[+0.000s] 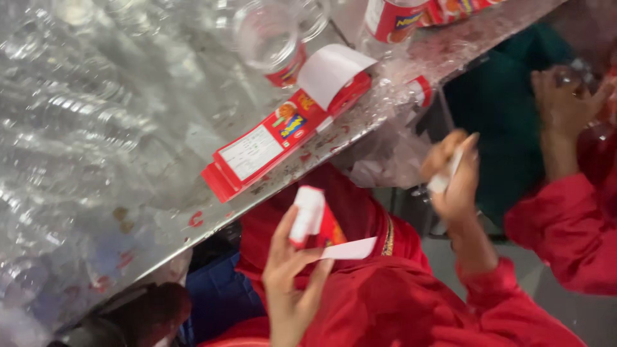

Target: The person applies labels to plastic jars by hand and folds additional paper labels at a workstation.

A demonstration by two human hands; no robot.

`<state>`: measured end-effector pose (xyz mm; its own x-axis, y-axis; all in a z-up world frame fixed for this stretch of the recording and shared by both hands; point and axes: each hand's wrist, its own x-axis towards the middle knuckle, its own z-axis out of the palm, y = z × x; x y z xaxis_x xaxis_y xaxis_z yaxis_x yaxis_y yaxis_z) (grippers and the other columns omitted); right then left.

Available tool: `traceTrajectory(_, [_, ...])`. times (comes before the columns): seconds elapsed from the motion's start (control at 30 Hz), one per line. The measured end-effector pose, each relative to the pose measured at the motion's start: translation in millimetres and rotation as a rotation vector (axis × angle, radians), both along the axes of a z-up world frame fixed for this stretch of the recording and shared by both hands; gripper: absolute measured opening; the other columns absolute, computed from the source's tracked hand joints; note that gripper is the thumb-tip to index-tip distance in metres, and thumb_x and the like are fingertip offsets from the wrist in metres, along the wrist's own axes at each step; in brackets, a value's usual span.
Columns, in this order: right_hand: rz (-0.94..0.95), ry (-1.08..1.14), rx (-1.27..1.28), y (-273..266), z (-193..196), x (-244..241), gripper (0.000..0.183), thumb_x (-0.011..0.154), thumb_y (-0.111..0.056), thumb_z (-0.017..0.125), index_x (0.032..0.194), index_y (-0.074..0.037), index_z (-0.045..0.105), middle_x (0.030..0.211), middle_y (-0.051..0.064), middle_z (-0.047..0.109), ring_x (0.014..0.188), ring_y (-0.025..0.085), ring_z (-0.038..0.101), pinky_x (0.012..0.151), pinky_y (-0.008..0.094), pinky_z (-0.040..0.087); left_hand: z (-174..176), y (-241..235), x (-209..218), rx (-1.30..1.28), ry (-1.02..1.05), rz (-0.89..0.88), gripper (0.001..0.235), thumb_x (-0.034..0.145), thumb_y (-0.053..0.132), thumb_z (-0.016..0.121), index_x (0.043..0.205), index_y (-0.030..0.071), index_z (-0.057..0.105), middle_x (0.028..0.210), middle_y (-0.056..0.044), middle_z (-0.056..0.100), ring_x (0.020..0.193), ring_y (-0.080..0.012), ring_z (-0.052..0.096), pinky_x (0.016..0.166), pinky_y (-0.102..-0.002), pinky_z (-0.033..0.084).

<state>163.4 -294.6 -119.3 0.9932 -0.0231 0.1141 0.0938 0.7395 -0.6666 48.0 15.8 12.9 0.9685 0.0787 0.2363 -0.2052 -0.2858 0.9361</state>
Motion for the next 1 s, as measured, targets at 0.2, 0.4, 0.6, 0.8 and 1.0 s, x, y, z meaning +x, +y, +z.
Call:
traceTrajectory(0.2, [0.031,-0.251,-1.040,-83,-49,95,0.056,0.121,-0.046,0.030,0.133,-0.001,0.060,0.123,0.009,0.066,0.110,0.014,0.060,0.091,0.026,0.043,-10,18,4,-0.060,0.097,-0.110,0.021,0.066,-0.008,0.069,0.082,0.005,0.074,0.161,-0.023,0.044,0.135,-0.0370,0.063,0.105,-0.041,0.051])
traceTrajectory(0.4, [-0.482,-0.223,-1.591,-39,15,80,0.031,0.092,-0.021,0.074,0.117,-0.002,0.074,0.108,0.010,0.071,0.103,0.020,0.067,0.088,0.034,0.053,-21,15,19,-0.056,0.149,-0.158,0.019,0.070,-0.003,0.077,0.086,0.007,0.075,0.162,-0.020,0.042,0.139,-0.0342,0.060,0.108,-0.041,0.050])
traceTrajectory(0.6, [0.037,-0.487,-1.063,55,78,-20,0.029,0.079,-0.007,0.081,0.107,-0.009,0.072,0.112,0.008,0.075,0.109,0.024,0.070,0.098,0.038,0.055,-15,3,35,-0.179,0.087,-0.317,0.019,0.072,0.002,0.083,0.089,0.010,0.079,0.163,-0.020,0.040,0.144,-0.0352,0.054,0.117,-0.043,0.041])
traceTrajectory(0.8, [0.410,-0.554,-1.145,70,86,-4,0.029,0.079,-0.020,0.085,0.100,-0.006,0.071,0.101,0.005,0.074,0.097,0.020,0.073,0.105,0.048,0.050,4,26,43,-0.461,0.033,-0.504,0.017,0.078,-0.002,0.078,0.094,0.005,0.077,0.169,-0.019,0.038,0.152,-0.0337,0.047,0.126,-0.043,0.030])
traceTrajectory(1.0, [-0.615,-0.654,-1.393,-2,88,14,0.011,0.099,0.004,0.062,0.097,-0.006,0.064,0.090,0.010,0.070,0.087,0.023,0.071,0.104,0.047,0.056,-84,15,136,-0.290,0.163,-0.144,0.033,0.097,0.014,0.065,0.128,0.003,0.063,0.121,-0.008,0.070,0.110,-0.0155,0.070,0.094,-0.027,0.057])
